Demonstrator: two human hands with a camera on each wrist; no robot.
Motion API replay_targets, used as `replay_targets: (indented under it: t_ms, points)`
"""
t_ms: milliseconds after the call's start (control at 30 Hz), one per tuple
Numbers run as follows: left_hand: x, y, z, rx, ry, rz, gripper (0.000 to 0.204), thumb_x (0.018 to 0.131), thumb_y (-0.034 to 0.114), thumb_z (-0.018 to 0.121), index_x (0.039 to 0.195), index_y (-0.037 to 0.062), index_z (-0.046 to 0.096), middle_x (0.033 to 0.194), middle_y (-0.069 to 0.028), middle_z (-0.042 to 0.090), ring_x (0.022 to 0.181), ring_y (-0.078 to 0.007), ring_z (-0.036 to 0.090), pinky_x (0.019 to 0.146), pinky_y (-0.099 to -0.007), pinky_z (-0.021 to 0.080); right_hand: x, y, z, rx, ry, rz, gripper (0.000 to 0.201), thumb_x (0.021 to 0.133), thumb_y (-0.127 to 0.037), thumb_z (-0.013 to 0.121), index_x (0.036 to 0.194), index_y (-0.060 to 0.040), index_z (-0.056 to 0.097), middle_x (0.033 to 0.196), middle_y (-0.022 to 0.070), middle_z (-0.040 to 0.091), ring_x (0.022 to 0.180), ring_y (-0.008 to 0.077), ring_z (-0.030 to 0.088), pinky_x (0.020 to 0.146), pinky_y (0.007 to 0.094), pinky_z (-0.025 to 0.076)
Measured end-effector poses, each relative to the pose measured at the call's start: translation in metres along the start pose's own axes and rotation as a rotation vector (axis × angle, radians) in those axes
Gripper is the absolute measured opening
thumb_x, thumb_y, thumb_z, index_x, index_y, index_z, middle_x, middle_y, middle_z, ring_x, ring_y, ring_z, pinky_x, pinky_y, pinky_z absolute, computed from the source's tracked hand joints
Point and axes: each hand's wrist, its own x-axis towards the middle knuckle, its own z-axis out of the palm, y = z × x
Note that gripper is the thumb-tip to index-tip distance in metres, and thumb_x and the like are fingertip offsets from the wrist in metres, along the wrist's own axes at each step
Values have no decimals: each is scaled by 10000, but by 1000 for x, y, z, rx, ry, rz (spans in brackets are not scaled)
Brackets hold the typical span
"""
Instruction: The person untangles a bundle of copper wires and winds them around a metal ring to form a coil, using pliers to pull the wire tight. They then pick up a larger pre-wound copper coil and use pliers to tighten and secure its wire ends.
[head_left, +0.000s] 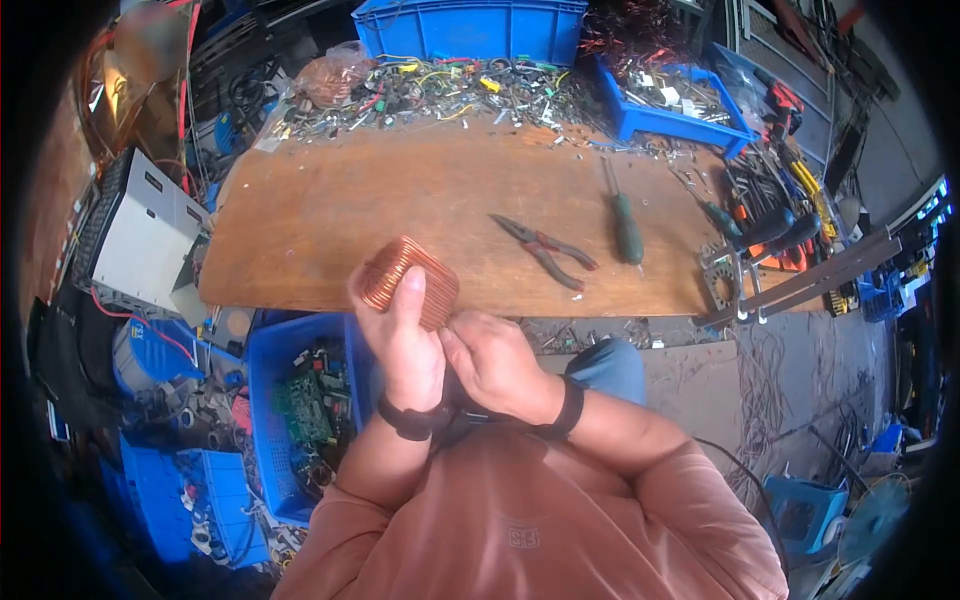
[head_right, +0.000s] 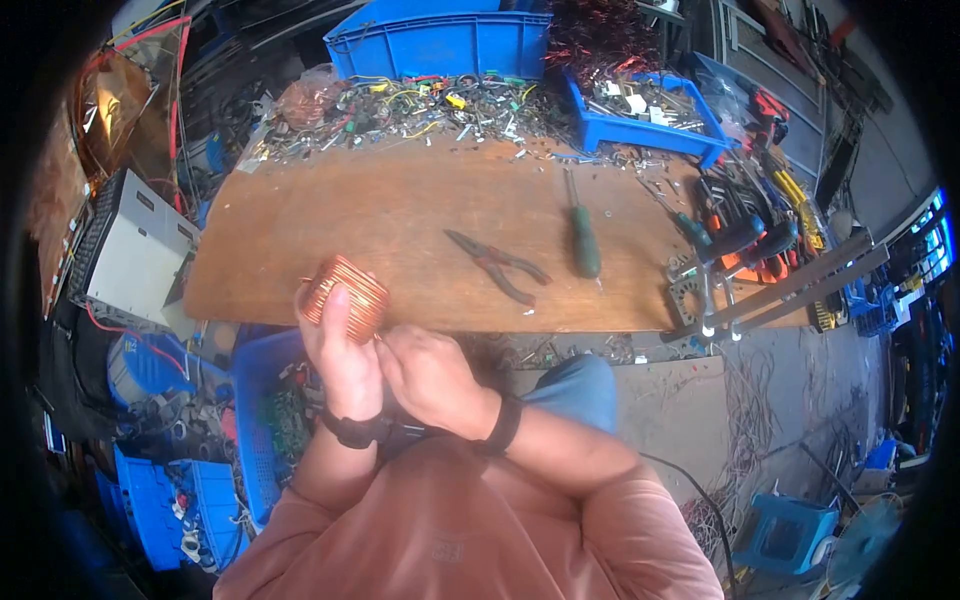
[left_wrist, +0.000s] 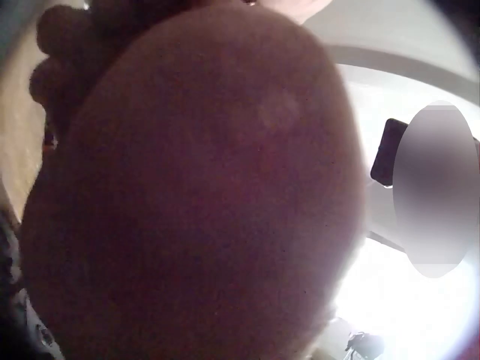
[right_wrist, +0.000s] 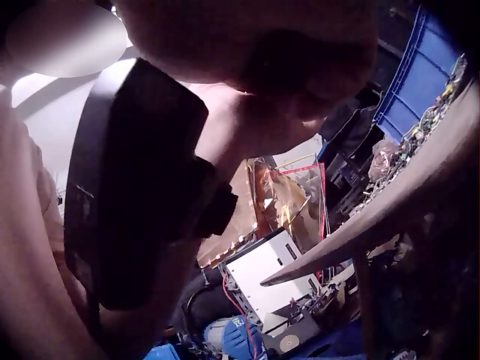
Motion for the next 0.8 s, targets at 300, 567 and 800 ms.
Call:
replay_targets:
  t_ms: [300,567,800]
  points:
    - [-12,12,5,-181,-142,-187,421,834,88,628,1195,21,423,1081,-123,547,944,-234,610,807,-358,533,-10,19,-20,145,21,-16,105,821,-73,660,756,-10,608,691,145,548,627,325,550,573,383,446]
    - [-17,-3,9,-46,-126,-122,393,837,98,628,1165,19,426,1024,-115,567,911,-216,612,805,-357,535,-16,12,-22,158,51,20,82,825,-38,639,769,8,603,707,154,562,662,325,571,600,369,459]
    - [-15,-6,0,-39,-235,-234,418,826,98,630,1187,2,444,1023,-103,581,913,-198,616,800,-339,533,-19,16,-24,208,46,93,50,841,-42,632,844,8,640,774,141,608,715,298,599,661,355,477]
